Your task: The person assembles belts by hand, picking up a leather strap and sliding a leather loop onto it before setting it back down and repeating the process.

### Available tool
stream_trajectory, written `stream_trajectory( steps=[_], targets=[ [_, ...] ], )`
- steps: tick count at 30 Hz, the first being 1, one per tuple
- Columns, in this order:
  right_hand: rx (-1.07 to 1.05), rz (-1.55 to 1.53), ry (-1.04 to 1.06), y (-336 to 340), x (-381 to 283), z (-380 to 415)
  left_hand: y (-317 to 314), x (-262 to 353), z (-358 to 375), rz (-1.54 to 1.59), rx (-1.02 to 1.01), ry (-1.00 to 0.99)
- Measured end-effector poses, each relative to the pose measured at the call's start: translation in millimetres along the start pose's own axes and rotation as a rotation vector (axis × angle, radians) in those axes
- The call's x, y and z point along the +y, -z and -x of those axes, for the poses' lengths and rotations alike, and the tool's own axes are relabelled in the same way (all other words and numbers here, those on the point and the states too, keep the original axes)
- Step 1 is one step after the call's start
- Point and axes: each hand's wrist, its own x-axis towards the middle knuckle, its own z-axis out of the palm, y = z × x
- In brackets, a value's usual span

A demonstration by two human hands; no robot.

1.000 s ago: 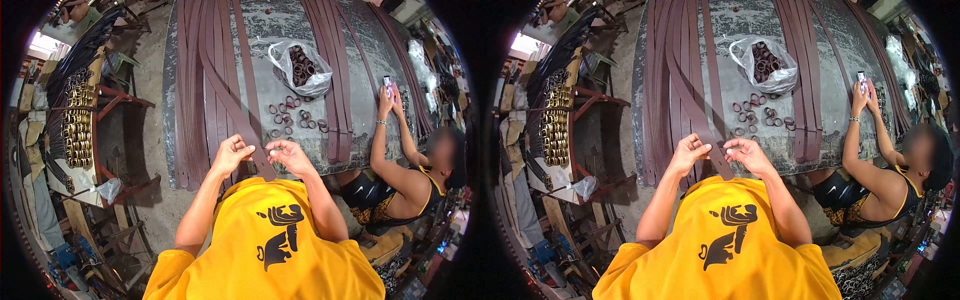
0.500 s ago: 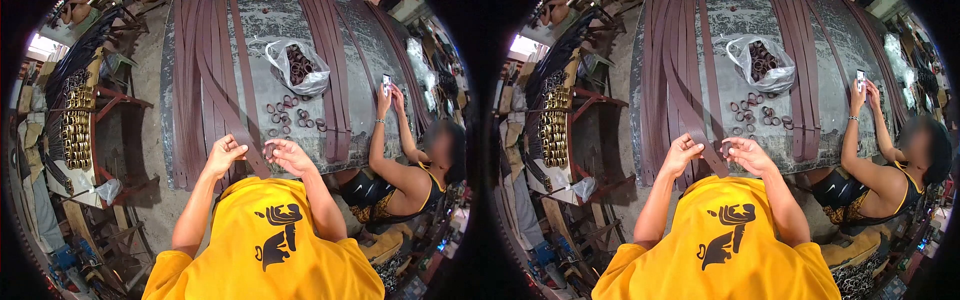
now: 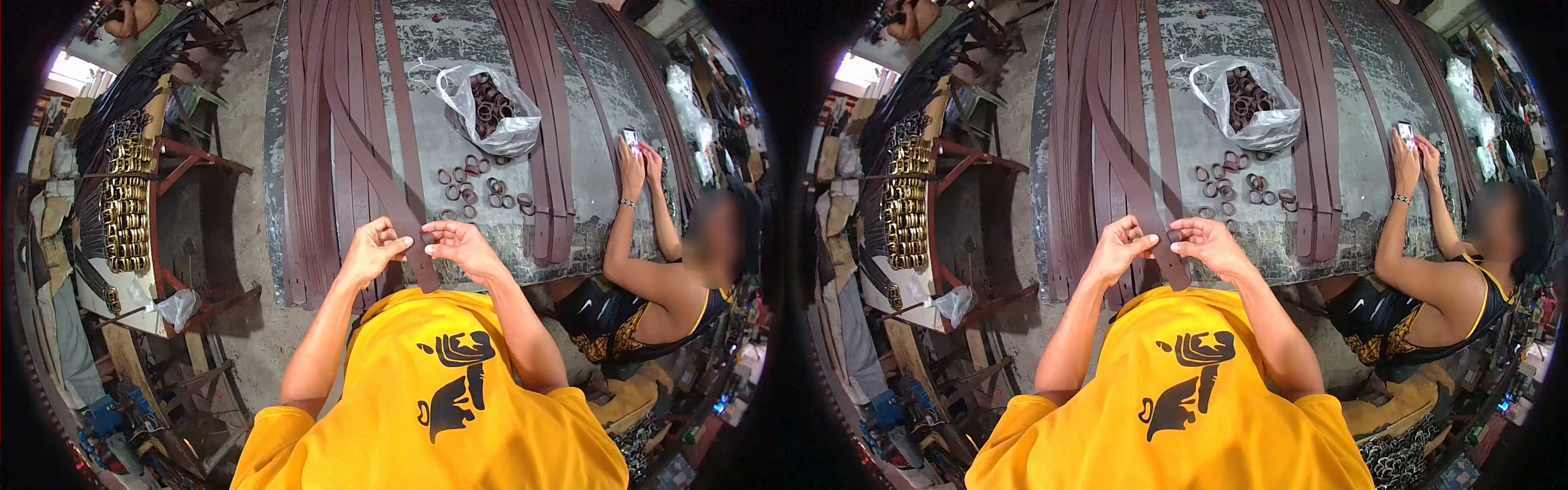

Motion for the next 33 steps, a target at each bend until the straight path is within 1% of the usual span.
stream_trajectory(
  steps=[3, 7, 13, 14, 15, 17, 19, 20, 23, 24, 27, 28, 31, 33],
  targets=[
    [0.015, 0.023, -0.028, -1, -3, 2, 1, -5, -2, 0.023, 0.003, 0.018],
    [0.031, 0.031, 0.003, 1, 3, 1, -1, -5, -1, 0.053, 0.003, 0.029],
    [0.099, 0.104, 0.024, 1, 11, -3, 5, -27, -12, -0.008, -0.016, 0.035],
    [0.124, 0.128, 0.048, 2, 15, -4, -1, -31, -15, -0.006, 0.065, 0.023],
    [0.149, 0.152, 0.073, 5, 20, -5, -2, -37, -18, -0.045, 0.103, 0.055],
    [0.164, 0.119, 0.056, 12, 29, -7, 10, -99, -44, -0.427, 0.264, 0.035],
    [0.187, 0.105, 0.019, 21, 37, -6, -1, -79, -20, -0.66, 0.545, -0.013],
    [0.199, 0.104, 0.022, 24, 39, -3, 8, -73, -14, -0.604, 0.467, 0.126],
    [0.219, 0.087, -0.04, 33, 50, 2, 24, -77, 8, -0.733, 0.653, 0.145],
    [0.227, 0.104, -0.056, 36, 55, 3, 33, -76, 15, -0.735, 0.655, 0.144],
    [0.198, 0.128, -0.089, 36, 60, 3, 58, -89, 32, -0.822, 0.732, 0.039],
    [0.189, 0.13, -0.087, 34, 58, 2, 62, -86, 39, -0.889, 0.75, -0.027],
    [0.168, 0.134, -0.067, 28, 55, 0, 69, -91, 42, -0.993, 0.726, -0.162],
    [0.152, 0.138, -0.043, 26, 54, -3, 69, -93, 37, -1.11, 0.745, -0.211]
  ],
)
